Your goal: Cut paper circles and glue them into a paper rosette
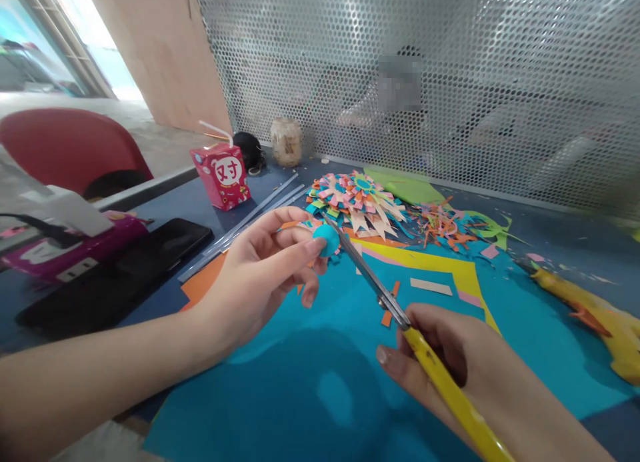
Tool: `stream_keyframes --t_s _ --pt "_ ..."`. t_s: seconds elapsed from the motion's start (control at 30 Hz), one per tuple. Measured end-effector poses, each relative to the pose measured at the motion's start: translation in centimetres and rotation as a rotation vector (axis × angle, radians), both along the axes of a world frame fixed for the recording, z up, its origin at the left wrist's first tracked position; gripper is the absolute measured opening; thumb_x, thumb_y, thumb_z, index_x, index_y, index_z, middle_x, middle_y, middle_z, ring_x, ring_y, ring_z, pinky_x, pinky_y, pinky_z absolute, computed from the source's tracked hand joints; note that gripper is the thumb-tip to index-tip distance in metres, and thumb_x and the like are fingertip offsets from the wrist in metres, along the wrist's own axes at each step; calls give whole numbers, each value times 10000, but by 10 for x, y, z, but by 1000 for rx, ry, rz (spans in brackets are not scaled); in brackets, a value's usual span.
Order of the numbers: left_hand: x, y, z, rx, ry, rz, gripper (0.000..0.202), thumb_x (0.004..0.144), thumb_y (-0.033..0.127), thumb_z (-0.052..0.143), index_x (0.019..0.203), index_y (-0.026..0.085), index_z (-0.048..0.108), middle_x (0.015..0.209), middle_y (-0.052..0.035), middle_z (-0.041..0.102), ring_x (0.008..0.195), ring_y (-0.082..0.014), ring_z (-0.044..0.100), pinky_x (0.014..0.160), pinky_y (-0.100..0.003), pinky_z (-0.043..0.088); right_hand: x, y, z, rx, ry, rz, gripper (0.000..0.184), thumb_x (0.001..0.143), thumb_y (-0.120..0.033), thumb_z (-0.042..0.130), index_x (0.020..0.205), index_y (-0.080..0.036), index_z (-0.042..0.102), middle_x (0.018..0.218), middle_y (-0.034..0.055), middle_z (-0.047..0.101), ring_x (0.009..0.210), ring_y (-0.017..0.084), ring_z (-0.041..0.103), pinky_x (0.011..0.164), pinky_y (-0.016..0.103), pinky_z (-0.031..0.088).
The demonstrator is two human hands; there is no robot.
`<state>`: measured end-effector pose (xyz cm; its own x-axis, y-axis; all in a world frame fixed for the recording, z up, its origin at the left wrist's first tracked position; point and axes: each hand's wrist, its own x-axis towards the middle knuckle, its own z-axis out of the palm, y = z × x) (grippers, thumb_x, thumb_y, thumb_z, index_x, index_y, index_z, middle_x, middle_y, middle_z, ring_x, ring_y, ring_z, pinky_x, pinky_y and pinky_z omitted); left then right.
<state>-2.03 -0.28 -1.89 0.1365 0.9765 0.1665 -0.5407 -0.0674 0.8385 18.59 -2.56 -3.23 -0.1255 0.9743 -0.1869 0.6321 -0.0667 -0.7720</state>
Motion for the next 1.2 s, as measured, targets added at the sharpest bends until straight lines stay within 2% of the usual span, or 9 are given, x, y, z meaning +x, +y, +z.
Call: stream_keyframes --t_s 0.1,0.23,0.37,0.5,0.7,0.77,0.9,1.2 --pt "0 0 0 6 1 1 234 739 153 663 863 197 469 608 59 581 488 -89 567 394 -173 452 -1 0 4 -44 -71 80 362 550 -541 638 550 -201 517 517 -6 448 402 100 395 345 194 324" --pt "0 0 1 21 29 15 224 743 138 648 860 197 467 561 66 568 432 -74 533 400 -174 428 -6 -3 8 126 -72 -48 333 591 -529 596 588 -201 542 551 -8 451 419 94 401 365 190 341" --pt "1 0 2 32 45 16 209 752 132 634 860 201 468 567 73 569 399 -59 518 418 -180 419 -10 -6 8 77 -66 8 340 586 -526 611 580 -194 537 543 -8 462 419 92 409 365 186 338" --pt "1 -1 2 20 51 17 210 751 138 637 856 202 467 567 76 570 402 -60 520 438 -190 432 -11 -8 8 123 -54 -69 350 596 -540 593 589 -195 531 536 -23 434 429 86 403 379 179 342" --pt "1 0 2 29 45 11 208 754 134 632 861 193 463 566 73 564 397 -56 519 406 -174 412 -12 -9 10 112 -23 -66 329 599 -516 598 588 -196 523 535 -28 418 419 81 375 369 183 330" --pt "2 1 1 33 37 9 211 752 131 634 861 189 463 566 73 564 395 -55 519 398 -169 408 -9 -6 10 72 -49 -57 333 590 -520 601 589 -197 522 529 -30 419 413 77 371 371 180 331" --pt "1 2 0 38 24 15 211 752 129 633 873 182 469 563 69 573 411 -61 537 403 -168 419 1 2 7 -82 -65 98 383 546 -564 630 580 -199 521 522 -16 440 395 89 396 338 181 329" --pt "-1 2 1 21 -1 32 217 754 137 645 877 170 468 583 63 588 432 -68 561 417 -173 453 -1 1 8 -143 37 41 365 546 -539 633 558 -211 473 515 -29 399 387 82 349 326 181 297"
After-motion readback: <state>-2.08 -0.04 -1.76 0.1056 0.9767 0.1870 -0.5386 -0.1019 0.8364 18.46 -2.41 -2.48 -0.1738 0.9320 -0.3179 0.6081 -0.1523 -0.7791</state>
